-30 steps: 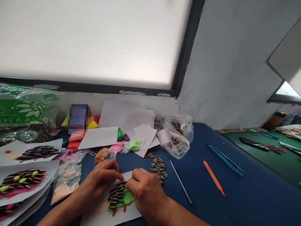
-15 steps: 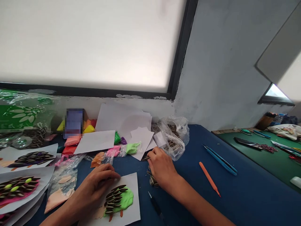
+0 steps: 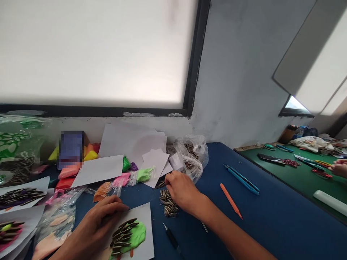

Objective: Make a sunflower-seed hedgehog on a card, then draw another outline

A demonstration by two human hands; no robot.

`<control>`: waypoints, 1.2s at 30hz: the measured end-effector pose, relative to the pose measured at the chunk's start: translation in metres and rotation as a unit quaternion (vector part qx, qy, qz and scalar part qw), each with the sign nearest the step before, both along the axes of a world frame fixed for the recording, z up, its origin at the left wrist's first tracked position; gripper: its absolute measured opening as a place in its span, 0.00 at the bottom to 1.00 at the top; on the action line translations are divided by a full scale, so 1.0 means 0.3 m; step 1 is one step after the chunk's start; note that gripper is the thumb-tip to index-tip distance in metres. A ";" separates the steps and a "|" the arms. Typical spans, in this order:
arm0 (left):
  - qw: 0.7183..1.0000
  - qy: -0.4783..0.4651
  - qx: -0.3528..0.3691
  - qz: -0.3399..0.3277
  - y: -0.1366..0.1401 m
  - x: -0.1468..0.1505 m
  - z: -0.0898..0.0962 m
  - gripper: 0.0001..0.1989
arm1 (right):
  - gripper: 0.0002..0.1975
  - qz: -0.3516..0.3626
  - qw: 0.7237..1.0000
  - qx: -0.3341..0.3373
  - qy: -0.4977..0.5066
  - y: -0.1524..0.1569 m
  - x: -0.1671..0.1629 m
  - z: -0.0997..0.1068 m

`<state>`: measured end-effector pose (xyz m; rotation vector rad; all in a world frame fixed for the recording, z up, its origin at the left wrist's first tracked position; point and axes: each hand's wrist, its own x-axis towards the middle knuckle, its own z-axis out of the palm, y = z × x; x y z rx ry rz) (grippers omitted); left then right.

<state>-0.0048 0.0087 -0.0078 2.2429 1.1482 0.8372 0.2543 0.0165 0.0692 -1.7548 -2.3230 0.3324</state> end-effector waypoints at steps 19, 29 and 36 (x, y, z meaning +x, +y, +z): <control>1.000 -0.013 -0.007 0.009 -0.001 0.002 -0.018 0.14 | 0.09 0.014 0.996 -0.003 0.093 0.014 -0.011 -0.046; 1.000 0.000 0.004 -0.010 -0.001 0.002 0.009 0.15 | 0.08 0.042 0.995 -0.079 -0.032 -0.027 -0.009 0.037; 1.000 0.010 0.011 -0.008 0.001 0.001 0.003 0.13 | 0.09 0.076 0.991 -0.086 -0.069 -0.048 -0.044 0.016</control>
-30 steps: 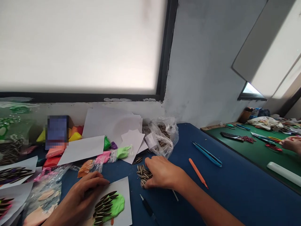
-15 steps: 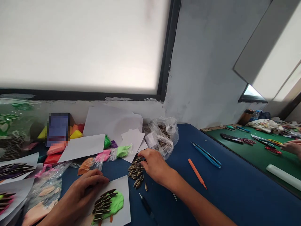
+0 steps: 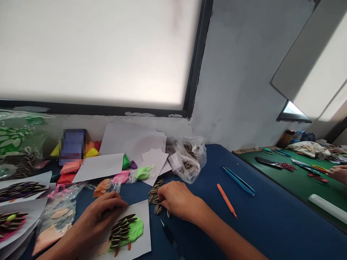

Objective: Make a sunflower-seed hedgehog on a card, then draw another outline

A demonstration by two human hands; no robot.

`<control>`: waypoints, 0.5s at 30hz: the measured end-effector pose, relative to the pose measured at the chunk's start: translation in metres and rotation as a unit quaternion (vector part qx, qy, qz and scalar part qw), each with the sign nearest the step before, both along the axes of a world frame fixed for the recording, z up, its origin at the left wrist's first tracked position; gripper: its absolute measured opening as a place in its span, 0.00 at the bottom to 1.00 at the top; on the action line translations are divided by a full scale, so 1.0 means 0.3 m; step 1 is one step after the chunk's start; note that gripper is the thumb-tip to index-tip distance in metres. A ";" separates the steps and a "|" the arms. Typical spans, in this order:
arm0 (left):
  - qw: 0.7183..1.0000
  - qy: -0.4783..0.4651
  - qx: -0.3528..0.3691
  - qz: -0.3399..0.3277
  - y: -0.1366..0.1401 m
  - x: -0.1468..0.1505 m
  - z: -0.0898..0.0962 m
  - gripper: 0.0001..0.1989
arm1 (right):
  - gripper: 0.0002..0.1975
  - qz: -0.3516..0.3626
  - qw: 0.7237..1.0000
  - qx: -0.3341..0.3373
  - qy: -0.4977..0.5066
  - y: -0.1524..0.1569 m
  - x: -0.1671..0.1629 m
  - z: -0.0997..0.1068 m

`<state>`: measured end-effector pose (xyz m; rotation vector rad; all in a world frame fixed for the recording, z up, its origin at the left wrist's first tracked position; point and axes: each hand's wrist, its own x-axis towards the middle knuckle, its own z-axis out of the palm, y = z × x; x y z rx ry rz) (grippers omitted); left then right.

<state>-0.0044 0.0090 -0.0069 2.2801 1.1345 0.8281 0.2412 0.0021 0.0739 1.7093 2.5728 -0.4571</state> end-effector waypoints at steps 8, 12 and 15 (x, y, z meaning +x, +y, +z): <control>1.000 -0.016 0.002 0.012 -0.003 0.004 -0.008 0.13 | 0.06 0.019 0.999 0.027 -0.018 -0.014 0.004 0.021; 1.000 -0.018 -0.002 0.014 -0.002 0.005 -0.005 0.13 | 0.07 0.040 0.999 -0.025 -0.006 -0.023 0.002 0.038; 1.000 -0.014 -0.006 0.019 -0.005 0.008 -0.002 0.15 | 0.04 0.033 0.999 -0.009 0.004 -0.016 -0.009 0.009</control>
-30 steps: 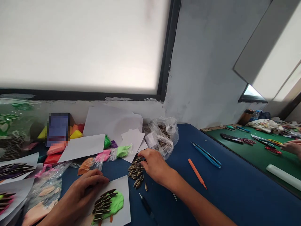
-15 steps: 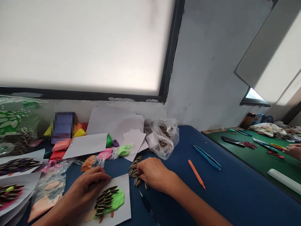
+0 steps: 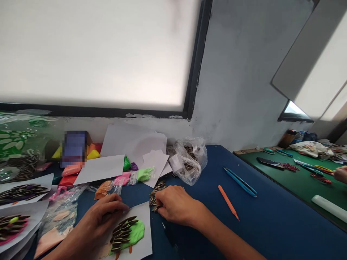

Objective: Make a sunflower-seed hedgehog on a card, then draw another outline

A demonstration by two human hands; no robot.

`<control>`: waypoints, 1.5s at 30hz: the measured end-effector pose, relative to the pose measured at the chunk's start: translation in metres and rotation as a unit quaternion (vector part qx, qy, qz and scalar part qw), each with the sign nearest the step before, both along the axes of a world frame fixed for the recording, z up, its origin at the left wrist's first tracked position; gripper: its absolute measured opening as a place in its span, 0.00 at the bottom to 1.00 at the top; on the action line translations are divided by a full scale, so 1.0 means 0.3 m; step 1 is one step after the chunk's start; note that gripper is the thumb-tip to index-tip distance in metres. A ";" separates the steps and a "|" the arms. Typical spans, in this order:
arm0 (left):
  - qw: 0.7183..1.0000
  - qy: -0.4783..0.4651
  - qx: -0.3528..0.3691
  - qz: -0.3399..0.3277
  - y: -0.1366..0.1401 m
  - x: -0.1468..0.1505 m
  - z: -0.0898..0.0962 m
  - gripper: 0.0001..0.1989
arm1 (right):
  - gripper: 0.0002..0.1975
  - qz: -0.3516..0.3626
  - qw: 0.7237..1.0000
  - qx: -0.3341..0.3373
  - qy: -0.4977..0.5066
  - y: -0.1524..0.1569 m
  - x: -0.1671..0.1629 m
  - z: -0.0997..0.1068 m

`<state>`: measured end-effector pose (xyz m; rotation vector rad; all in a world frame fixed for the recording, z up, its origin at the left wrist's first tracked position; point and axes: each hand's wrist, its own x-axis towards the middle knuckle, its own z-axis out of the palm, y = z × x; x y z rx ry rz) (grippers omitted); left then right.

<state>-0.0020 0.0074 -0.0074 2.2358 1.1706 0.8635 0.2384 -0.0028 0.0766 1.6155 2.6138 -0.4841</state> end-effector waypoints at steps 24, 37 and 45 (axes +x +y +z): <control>1.000 0.014 -0.003 -0.007 -0.001 -0.009 -0.014 0.13 | 0.08 0.001 0.974 0.059 0.219 -0.019 -0.043 -0.066; 1.000 0.017 -0.021 -0.009 -0.003 -0.008 0.000 0.12 | 0.08 0.023 0.986 0.026 0.160 -0.084 -0.097 -0.087; 1.000 0.014 -0.020 -0.009 -0.006 -0.005 0.002 0.13 | 0.06 0.017 0.986 0.055 0.157 -0.092 -0.106 -0.112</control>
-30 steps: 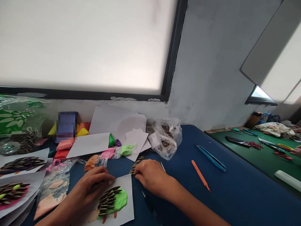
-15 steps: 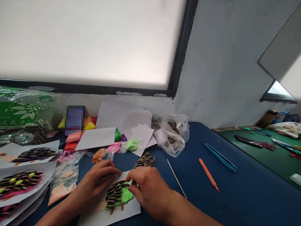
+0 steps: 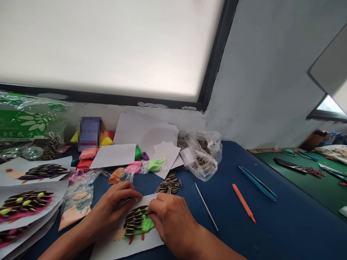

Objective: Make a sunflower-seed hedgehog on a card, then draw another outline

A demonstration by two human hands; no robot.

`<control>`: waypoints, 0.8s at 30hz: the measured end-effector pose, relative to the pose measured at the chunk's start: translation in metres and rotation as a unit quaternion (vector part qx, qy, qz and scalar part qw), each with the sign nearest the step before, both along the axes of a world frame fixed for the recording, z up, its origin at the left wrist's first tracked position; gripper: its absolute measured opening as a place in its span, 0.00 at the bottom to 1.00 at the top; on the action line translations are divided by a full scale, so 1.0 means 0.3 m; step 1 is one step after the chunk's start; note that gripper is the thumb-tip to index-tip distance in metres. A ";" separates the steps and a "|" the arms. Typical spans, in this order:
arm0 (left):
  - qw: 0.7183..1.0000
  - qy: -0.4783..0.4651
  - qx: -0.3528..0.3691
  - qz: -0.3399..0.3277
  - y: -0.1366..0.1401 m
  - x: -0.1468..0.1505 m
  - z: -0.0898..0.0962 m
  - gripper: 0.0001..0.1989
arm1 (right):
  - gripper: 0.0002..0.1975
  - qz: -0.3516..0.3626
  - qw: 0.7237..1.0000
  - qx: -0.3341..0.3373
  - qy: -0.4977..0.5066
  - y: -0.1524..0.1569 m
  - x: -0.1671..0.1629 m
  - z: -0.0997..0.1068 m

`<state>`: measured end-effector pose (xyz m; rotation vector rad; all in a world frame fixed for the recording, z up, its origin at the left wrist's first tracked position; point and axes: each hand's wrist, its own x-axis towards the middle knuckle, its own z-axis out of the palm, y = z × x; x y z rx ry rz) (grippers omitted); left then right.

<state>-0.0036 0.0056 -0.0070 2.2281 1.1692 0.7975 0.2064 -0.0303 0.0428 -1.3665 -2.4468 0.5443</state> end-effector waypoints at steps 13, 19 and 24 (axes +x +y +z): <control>1.000 -0.005 0.020 0.010 -0.002 0.002 -0.003 0.12 | 0.08 0.002 1.000 0.007 0.002 -0.002 -0.008 -0.009; 1.000 0.000 0.016 0.000 0.001 0.002 0.004 0.13 | 0.11 0.010 0.998 0.033 -0.055 -0.006 -0.010 -0.028; 1.000 0.002 0.022 -0.012 0.005 0.000 0.004 0.13 | 0.11 0.014 0.995 0.043 -0.086 -0.005 -0.019 -0.033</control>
